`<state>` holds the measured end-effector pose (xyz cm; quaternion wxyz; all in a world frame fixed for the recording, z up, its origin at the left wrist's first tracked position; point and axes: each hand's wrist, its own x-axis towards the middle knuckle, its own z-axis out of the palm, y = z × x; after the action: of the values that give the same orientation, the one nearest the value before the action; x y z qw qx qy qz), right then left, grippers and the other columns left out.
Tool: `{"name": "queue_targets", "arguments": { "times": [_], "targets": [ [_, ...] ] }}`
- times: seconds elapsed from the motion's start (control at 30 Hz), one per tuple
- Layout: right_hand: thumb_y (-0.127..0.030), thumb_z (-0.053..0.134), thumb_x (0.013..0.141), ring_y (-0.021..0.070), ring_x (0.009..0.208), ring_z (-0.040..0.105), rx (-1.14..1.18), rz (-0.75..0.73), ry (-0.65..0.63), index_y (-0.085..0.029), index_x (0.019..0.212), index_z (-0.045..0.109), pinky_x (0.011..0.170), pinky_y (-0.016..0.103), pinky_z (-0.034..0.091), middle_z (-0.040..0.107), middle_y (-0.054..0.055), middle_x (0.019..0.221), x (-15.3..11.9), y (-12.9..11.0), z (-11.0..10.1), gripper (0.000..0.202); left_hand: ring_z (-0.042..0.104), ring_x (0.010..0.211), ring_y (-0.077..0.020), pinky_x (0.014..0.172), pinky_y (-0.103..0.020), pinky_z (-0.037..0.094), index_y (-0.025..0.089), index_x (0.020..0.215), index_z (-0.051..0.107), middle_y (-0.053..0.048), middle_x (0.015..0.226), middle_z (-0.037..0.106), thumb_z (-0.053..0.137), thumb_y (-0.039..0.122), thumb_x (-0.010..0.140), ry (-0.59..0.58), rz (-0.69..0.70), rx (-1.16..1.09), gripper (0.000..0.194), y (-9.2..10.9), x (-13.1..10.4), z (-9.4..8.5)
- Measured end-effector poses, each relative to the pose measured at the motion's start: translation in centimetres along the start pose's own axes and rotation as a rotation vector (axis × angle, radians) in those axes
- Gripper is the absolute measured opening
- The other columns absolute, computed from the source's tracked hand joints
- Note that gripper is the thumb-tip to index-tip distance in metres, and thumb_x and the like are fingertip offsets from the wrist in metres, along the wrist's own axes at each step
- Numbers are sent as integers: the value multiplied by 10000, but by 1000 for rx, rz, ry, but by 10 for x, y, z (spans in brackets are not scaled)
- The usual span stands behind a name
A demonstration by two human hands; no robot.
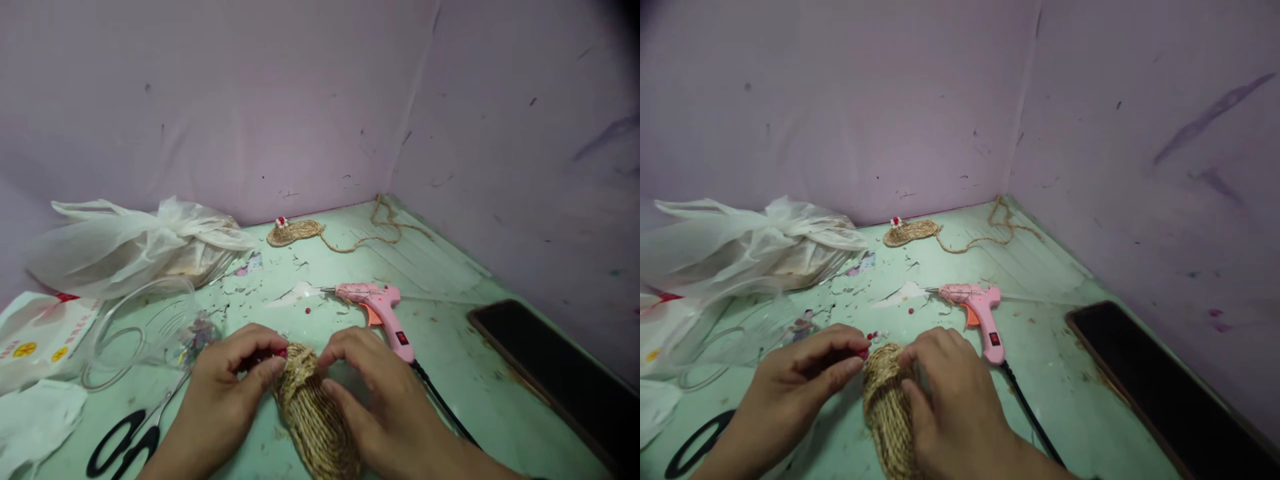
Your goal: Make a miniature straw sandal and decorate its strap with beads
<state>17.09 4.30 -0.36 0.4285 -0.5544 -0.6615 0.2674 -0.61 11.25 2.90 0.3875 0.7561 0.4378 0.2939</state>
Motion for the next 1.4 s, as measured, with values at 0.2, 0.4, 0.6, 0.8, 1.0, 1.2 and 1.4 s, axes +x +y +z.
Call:
{"name": "queue_targets", "arguments": {
  "times": [0.2, 0.4, 0.6, 0.8, 1.0, 1.2, 1.4],
  "targets": [
    [-101, 602, 717, 194, 727, 567, -54, -38, -56, -166, 762, 606, 655, 341, 420, 634, 43, 751, 16, 10, 11, 79, 590, 728, -102, 634, -193, 463, 237, 889, 598, 24, 789, 614, 488, 111, 848, -154, 247, 280, 172, 4, -5, -3],
    [-112, 608, 737, 189, 712, 578, -55, -131, 18, -155, 765, 643, 664, 339, 412, 651, 48, 733, 14, 16, 16, 62, 591, 706, -116, 597, -208, 475, 233, 942, 588, 5, 783, 591, 468, 91, 844, -154, 390, 404, 210, 4, -5, -3],
    [-87, 624, 718, 179, 723, 594, -59, -147, 39, -158, 760, 637, 669, 321, 412, 662, 34, 730, 15, 16, 16, 83, 608, 734, -139, 596, -228, 494, 222, 999, 589, -24, 826, 605, 442, 79, 841, -177, 466, 506, 259, 2, -2, 0],
    [-94, 620, 722, 175, 709, 590, -73, -149, 47, -158, 756, 632, 673, 323, 406, 659, 32, 725, 14, 16, 16, 74, 615, 750, -145, 599, -226, 501, 213, 1044, 589, -42, 845, 610, 430, 78, 845, -189, 497, 524, 289, 0, -3, -1],
    [-110, 619, 734, 175, 707, 586, -80, -151, 51, -162, 750, 626, 661, 320, 401, 658, 29, 722, 14, 15, 16, 55, 610, 737, -148, 580, -225, 495, 214, 1074, 592, -48, 836, 600, 422, 63, 837, -178, 490, 518, 329, -1, -3, 2],
    [-107, 597, 743, 182, 711, 586, -93, -140, 27, -159, 754, 626, 671, 332, 404, 662, 38, 727, 13, 14, 15, 60, 598, 731, -150, 573, -227, 483, 244, 1136, 556, -40, 834, 590, 397, 40, 807, -210, 487, 534, 418, -2, -4, 1],
    [-93, 603, 730, 181, 716, 587, -89, -138, 24, -160, 756, 624, 679, 335, 398, 665, 36, 734, 13, 13, 14, 75, 592, 787, -151, 625, -237, 480, 261, 1155, 549, -44, 883, 586, 372, 38, 822, -200, 408, 456, 438, -5, -6, 4]
  ]
}}
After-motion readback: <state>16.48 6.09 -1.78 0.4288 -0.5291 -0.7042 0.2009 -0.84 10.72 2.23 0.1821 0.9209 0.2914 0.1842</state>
